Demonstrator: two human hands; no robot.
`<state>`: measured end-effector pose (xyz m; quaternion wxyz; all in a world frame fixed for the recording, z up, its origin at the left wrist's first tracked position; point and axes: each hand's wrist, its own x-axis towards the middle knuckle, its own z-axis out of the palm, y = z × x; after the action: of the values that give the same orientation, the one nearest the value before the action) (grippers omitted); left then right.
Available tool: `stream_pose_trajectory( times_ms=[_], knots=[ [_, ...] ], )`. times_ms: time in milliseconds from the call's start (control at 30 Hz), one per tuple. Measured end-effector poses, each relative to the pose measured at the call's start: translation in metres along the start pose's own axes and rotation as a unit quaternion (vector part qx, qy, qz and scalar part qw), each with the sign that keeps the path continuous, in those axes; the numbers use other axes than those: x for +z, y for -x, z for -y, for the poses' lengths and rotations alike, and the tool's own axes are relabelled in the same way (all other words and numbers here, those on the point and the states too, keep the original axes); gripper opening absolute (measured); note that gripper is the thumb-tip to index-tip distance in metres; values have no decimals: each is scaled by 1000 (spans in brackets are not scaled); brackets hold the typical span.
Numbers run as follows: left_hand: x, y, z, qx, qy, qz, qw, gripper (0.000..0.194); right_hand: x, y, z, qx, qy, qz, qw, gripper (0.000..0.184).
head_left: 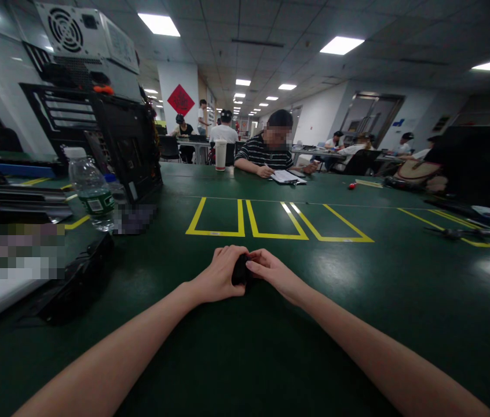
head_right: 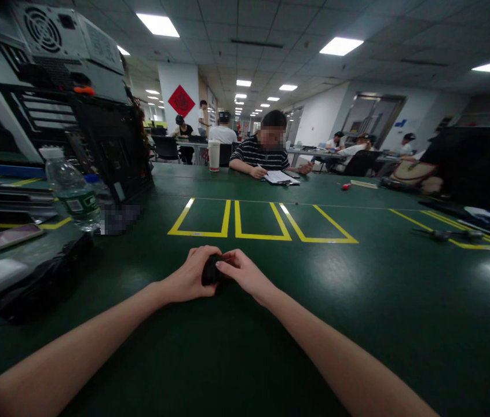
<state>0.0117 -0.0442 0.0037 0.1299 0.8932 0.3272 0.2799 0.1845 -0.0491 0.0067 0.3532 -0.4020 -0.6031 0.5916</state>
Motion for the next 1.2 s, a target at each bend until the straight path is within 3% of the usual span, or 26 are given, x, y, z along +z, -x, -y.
stream_pose_trajectory(
  times_ms=[267, 533, 667, 833, 1033, 1200],
  knots=[
    [-5, -1, -3, -3, 4, 14, 1000, 54, -5, 4, 8, -13, 4, 56, 998, 35],
    [-5, -1, -4, -5, 1, 7, 1000, 55, 0, 1, 0, 3, 11, -6, 1000, 29],
    [-5, -1, -3, 3, 4, 16, 1000, 52, -3, 1, 1, 17, 16, 7, 1000, 27],
    [-3, 0, -1, -1, -5, 0, 1000, 56, -5, 3, 5, -20, 3, 51, 999, 36],
    [-3, -1, -2, -4, 0, 9, 1000, 56, -1, 3, 3, -9, 4, 13, 1000, 25],
    [-5, -1, -4, -3, 4, 12, 1000, 55, -1, 2, 2, 6, 8, 2, 1000, 29]
  ],
)
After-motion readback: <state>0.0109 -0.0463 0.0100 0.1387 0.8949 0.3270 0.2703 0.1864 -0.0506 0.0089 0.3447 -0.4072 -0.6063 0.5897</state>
